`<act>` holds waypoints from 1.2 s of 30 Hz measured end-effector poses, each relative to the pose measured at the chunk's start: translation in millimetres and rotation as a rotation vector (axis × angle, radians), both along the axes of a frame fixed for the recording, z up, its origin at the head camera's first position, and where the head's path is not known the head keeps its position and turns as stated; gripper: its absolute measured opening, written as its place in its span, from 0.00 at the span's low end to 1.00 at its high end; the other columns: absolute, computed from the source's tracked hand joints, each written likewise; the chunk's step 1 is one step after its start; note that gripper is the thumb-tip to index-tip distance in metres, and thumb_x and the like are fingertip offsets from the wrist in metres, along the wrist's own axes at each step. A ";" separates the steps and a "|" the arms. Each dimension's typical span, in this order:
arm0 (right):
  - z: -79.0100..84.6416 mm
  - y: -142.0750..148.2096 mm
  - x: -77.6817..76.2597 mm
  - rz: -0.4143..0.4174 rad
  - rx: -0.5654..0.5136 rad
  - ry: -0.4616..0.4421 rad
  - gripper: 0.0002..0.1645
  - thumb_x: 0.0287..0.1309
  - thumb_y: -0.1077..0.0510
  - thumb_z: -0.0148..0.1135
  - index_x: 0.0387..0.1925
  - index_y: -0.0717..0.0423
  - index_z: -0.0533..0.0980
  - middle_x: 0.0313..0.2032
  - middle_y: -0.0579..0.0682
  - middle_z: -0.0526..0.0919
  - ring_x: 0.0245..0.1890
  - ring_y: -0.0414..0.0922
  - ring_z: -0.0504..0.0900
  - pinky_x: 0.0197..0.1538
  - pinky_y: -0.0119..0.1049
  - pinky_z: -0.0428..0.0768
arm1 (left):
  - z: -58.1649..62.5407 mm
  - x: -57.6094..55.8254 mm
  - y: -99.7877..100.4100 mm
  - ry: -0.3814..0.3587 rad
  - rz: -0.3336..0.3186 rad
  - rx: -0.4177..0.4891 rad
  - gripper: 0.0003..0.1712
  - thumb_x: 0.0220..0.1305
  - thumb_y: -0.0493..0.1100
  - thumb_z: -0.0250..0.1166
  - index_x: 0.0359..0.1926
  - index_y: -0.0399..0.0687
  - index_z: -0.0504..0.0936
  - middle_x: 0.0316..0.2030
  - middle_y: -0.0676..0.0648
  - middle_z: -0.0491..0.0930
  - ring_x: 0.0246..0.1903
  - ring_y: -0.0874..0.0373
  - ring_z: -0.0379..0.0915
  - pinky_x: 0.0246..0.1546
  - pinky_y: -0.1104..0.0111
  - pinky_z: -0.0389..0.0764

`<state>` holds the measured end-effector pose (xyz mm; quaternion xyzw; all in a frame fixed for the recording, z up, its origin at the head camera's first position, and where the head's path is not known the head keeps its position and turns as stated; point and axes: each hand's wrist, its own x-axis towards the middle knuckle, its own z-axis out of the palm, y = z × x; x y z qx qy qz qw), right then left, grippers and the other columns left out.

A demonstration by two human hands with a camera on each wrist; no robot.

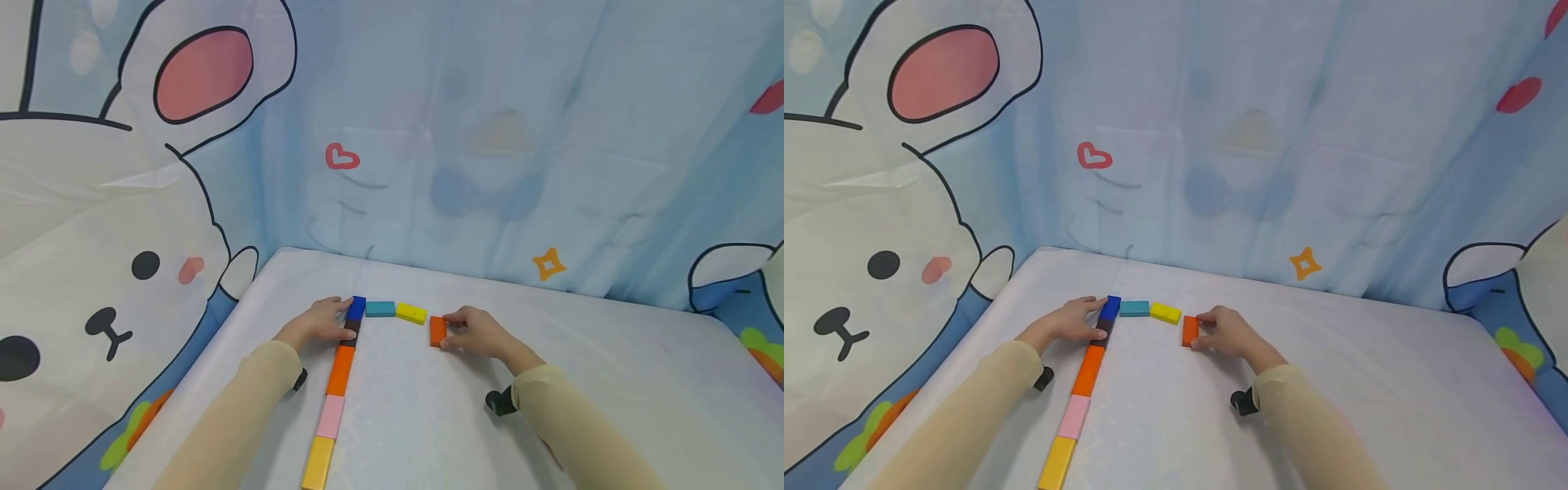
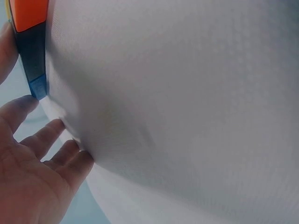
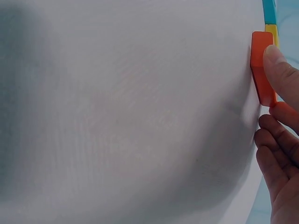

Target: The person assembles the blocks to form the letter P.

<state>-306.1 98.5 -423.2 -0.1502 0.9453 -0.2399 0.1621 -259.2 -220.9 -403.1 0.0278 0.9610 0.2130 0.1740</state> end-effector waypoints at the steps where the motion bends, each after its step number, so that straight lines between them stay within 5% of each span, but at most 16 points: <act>1: -0.1 -0.4 -0.1 0.001 -0.001 0.000 0.39 0.57 0.49 0.76 0.67 0.59 0.75 0.61 0.60 0.79 0.61 0.56 0.77 0.68 0.55 0.76 | 0.0 0.1 -0.1 0.001 -0.002 -0.001 0.45 0.68 0.51 0.68 0.80 0.52 0.57 0.79 0.36 0.55 0.78 0.38 0.51 0.76 0.43 0.60; 36: 0.6 -4.8 -2.6 0.064 -0.003 0.031 0.39 0.58 0.50 0.75 0.67 0.61 0.75 0.61 0.62 0.79 0.61 0.58 0.77 0.68 0.56 0.76 | -3.7 -3.2 -2.1 -0.004 -0.003 0.008 0.45 0.68 0.52 0.68 0.80 0.52 0.57 0.79 0.36 0.55 0.78 0.38 0.51 0.76 0.43 0.59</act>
